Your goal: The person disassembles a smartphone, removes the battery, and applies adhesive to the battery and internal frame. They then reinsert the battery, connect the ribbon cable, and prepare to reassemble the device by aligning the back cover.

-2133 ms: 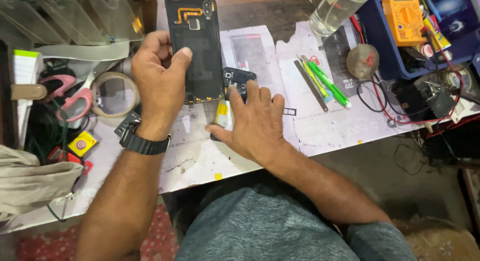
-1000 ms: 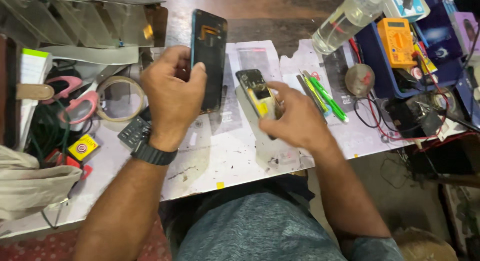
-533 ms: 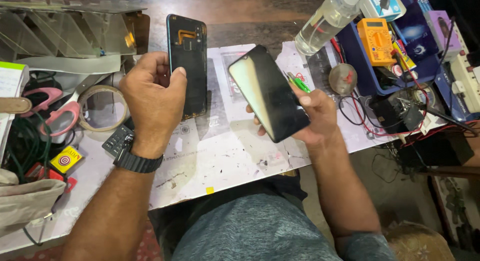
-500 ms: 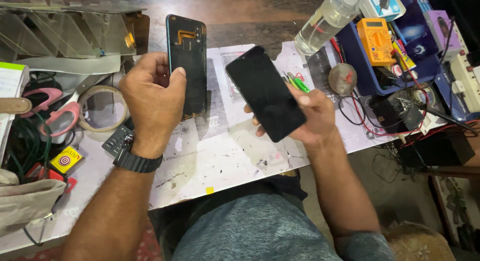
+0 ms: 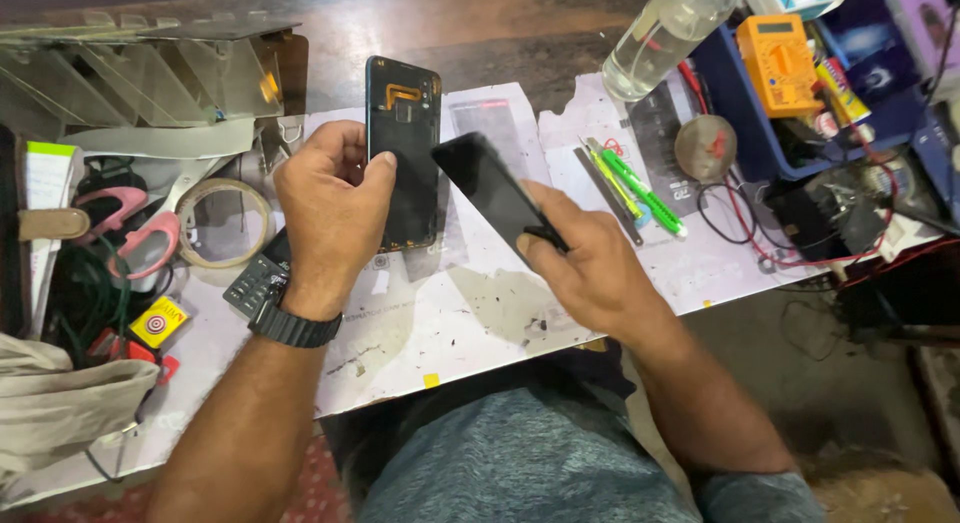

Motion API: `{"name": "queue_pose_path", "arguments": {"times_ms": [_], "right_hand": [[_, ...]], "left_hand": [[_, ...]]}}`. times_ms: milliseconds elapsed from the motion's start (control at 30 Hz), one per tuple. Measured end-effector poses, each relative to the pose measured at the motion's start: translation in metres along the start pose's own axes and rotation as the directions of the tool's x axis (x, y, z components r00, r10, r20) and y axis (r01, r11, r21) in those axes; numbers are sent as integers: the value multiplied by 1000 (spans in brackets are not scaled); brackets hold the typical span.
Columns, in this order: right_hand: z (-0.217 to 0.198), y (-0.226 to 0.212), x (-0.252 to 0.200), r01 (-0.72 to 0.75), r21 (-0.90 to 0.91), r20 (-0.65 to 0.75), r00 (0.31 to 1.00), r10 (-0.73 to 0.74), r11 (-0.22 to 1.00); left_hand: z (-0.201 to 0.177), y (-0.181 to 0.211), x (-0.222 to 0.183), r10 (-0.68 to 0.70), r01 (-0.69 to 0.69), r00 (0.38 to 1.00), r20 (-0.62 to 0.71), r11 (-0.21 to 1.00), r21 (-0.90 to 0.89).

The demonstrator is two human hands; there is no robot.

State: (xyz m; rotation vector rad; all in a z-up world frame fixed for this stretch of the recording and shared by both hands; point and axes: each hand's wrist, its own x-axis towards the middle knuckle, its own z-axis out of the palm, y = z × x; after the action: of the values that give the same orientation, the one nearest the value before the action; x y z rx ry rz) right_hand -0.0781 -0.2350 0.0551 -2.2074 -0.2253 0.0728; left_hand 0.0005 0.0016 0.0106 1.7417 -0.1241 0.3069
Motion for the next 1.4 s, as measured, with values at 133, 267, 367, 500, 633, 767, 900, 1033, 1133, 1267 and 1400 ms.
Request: {"name": "queue_pose_path", "arguments": {"times_ms": [133, 267, 367, 500, 633, 767, 900, 1033, 1133, 1267, 1400], "right_hand": [[1, -21, -7, 124, -144, -39, 991, -130, 982], [3, -19, -10, 346, -256, -70, 925, -374, 903], [4, -10, -12, 323, -316, -41, 935, -353, 892], [8, -3, -12, 293, -384, -51, 940, -337, 875], [11, 1, -11, 272, -431, -72, 940, -333, 861], [11, 3, -11, 276, -388, -73, 942, -328, 879], [4, 14, -9, 66, 19, -36, 997, -66, 998], [6, 40, -1, -201, 926, 150, 972, 179, 318], [4, 54, -2, -185, 971, 177, 982, 62, 149], [19, 60, -4, -237, 971, 235, 970, -61, -30], [31, 67, -4, -247, 962, 231, 964, -131, -115]], "left_hand": [[0, -3, 0, -11, 11, 1000, 11, 1000, -5], [1, -9, 2, -21, 21, 1000, 19, 1000, -14], [1, -14, 1, -18, 19, 999, 38, 999, -39], [0, -19, 3, -13, 15, 999, 35, 998, -58], [-1, -22, 3, -8, 10, 1000, 29, 998, -64], [-1, -20, 3, -5, 6, 999, 34, 999, -40], [0, -19, 3, -12, 20, 998, 64, 993, -116], [-1, -22, 4, 5, 6, 996, 90, 992, -122], [0, -21, 3, -20, 31, 995, 96, 992, -119], [1, -15, 2, -25, 36, 995, 100, 994, -104], [2, -14, 2, -24, 34, 996, 90, 994, -108]]}}
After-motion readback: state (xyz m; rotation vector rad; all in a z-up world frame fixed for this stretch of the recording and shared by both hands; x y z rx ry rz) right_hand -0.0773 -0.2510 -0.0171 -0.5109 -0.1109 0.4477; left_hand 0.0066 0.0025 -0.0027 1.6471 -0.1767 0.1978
